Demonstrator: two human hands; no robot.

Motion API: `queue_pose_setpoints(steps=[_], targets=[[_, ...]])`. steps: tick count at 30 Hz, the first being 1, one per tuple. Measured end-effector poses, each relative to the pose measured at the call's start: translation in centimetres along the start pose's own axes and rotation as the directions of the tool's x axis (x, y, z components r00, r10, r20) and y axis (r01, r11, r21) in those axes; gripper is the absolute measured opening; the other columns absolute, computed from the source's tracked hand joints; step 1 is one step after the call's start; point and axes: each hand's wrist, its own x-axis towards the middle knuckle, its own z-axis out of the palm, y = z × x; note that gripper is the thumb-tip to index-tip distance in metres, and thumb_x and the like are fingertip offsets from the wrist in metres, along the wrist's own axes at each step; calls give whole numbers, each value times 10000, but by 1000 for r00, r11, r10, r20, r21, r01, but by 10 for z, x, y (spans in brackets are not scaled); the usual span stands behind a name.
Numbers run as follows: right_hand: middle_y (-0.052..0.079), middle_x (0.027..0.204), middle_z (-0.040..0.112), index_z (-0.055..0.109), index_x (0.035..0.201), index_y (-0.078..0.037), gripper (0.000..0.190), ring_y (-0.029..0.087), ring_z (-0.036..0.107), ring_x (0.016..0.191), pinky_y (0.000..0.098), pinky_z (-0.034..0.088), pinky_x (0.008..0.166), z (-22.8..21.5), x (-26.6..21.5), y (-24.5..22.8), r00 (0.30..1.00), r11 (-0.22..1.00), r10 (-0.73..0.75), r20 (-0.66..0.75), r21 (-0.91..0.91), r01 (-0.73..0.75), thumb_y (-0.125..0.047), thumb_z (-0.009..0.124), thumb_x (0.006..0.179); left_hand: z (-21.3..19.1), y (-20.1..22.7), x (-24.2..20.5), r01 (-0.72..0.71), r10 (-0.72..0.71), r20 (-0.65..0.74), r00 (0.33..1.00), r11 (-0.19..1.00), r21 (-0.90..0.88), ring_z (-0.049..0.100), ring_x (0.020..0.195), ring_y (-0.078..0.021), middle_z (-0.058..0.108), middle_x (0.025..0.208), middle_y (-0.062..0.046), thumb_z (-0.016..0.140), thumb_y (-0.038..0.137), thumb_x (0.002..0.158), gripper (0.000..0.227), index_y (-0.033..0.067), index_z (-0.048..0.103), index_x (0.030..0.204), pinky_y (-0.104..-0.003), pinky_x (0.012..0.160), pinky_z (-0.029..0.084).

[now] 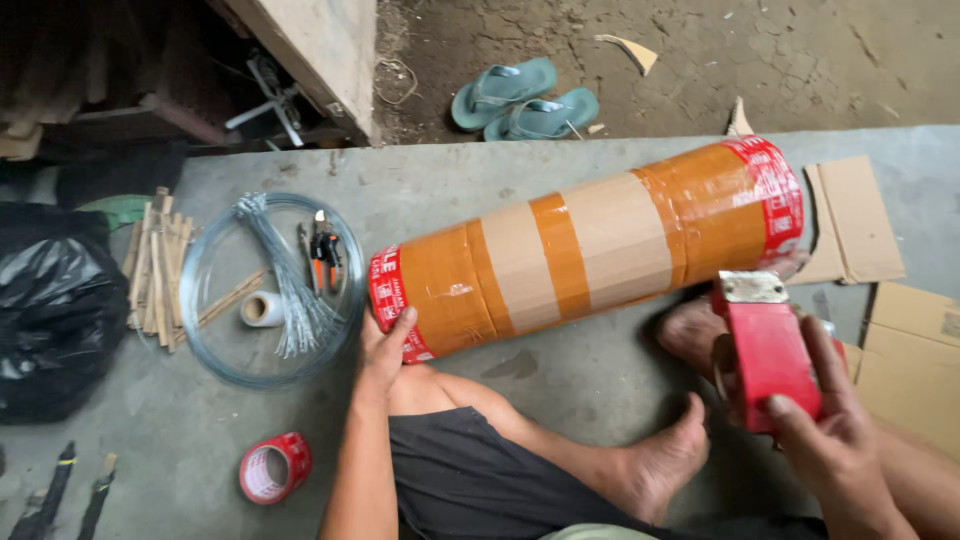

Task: The person uses a handheld tape dispenser to apply red 'FRAGILE' tape around a large cylindrical cardboard package. They rotate the package with their hands and feet to wrap multiple bands of tape along its length.

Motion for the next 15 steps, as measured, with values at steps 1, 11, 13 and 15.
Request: queue_pose_setpoints(steps=[1, 11, 13, 15], targets=[[191, 1650, 339, 156, 1658, 40, 913, 252, 411, 1429, 364, 344, 1123, 3, -3, -2, 995, 980, -78, 63, -180, 88, -60, 651, 899, 3, 0, -5, 4, -4, -8, 1000, 1000, -21, 606, 1123, -179, 640, 1262, -76, 737, 251, 922, 578, 44, 491, 1402, -355, 991, 494], [118, 885, 662, 449, 1378, 121, 691, 348, 694, 860, 496, 480, 903, 43, 39, -28, 516, 225, -186, 836, -475, 851, -201, 763, 853, 13, 28, -16, 237, -214, -111, 971, 930, 281, 667, 1056, -251, 684, 1223, -162, 724, 345, 906, 617, 18, 462, 1359, -411, 871, 555], [154, 1054, 706, 445, 1390, 130, 701, 306, 704, 829, 503, 457, 881, 50, 57, -42, 401, 106, -92, 912, -391, 914, -158, 683, 797, 20, 34, -21, 276, -255, -104, 961, 894, 354, 688, 1045, -263, 700, 1193, -168, 718, 361, 912, 606, 26, 464, 1348, -417, 869, 554], [171, 1162, 721, 447, 1403, 112, 687, 270, 706, 818, 498, 440, 897, 62, 63, -50, 332, 38, -65, 941, -330, 943, -143, 620, 790, 28, 34, -32, 272, -248, -111, 962, 868, 416, 700, 1036, -276, 707, 1173, -179, 724, 367, 913, 594, 19, 469, 1321, -424, 869, 550]])
